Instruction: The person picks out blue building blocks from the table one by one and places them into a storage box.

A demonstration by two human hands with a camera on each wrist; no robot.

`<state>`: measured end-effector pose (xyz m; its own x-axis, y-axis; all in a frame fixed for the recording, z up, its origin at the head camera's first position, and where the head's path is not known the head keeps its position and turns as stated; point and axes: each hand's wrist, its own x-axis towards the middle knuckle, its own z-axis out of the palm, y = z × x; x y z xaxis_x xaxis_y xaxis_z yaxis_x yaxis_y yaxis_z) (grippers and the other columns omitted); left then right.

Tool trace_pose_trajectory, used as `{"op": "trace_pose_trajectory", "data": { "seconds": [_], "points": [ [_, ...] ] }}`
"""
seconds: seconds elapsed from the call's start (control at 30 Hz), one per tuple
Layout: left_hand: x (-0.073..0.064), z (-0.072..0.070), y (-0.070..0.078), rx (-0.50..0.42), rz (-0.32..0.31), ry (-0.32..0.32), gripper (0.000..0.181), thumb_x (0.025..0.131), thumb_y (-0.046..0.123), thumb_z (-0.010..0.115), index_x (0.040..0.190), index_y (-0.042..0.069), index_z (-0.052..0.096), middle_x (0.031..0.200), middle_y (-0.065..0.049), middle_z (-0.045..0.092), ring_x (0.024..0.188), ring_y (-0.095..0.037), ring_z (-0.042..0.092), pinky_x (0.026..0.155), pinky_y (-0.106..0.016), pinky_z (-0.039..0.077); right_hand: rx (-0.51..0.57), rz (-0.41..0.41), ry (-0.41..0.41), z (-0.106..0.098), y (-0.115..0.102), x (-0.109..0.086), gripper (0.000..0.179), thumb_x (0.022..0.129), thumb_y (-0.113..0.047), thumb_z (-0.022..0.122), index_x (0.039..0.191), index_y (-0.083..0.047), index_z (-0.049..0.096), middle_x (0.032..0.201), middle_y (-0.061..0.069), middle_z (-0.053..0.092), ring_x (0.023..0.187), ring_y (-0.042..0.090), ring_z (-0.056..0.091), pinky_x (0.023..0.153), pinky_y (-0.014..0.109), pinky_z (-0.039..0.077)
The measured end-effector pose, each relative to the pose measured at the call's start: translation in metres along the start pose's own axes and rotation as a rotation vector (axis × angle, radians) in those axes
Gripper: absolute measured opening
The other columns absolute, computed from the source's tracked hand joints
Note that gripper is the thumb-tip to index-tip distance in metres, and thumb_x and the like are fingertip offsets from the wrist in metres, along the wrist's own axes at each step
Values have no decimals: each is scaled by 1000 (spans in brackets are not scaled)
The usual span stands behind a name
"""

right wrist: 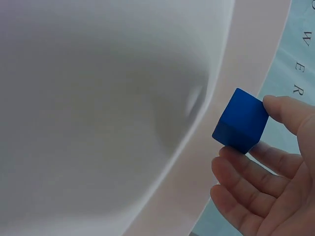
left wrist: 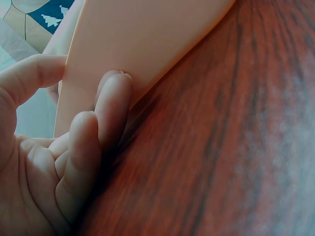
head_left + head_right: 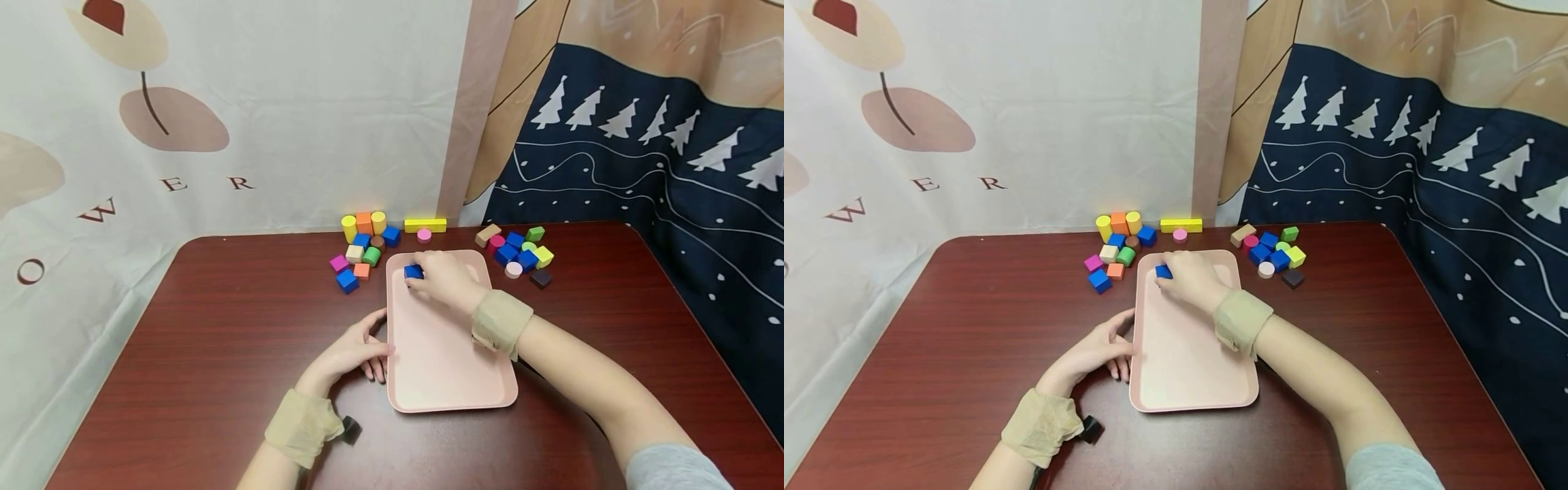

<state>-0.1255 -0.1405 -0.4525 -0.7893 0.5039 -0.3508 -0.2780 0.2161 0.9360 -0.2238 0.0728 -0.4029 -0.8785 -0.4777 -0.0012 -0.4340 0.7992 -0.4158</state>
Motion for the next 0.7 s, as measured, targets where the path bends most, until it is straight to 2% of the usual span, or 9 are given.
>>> {"op": "trace_pose_trajectory", "data": {
  "seconds": [0.2,0.7],
  "points": [
    [0,1,-1,-2,7,2,80,90,13,65,152,7,15,68,-17,66,49,-22,62,43,-26,49,-3,2,19,6,0,2,41,88,-31,70,116,-3,62,100,9,66,83,19,60,82,34,52],
    [2,0,-1,19,-7,15,82,89,16,67,152,9,16,69,-17,67,49,-23,62,43,-27,49,-14,12,18,17,2,7,43,88,-32,70,119,-4,62,109,9,66,93,21,61,89,36,50]
  ]
}}
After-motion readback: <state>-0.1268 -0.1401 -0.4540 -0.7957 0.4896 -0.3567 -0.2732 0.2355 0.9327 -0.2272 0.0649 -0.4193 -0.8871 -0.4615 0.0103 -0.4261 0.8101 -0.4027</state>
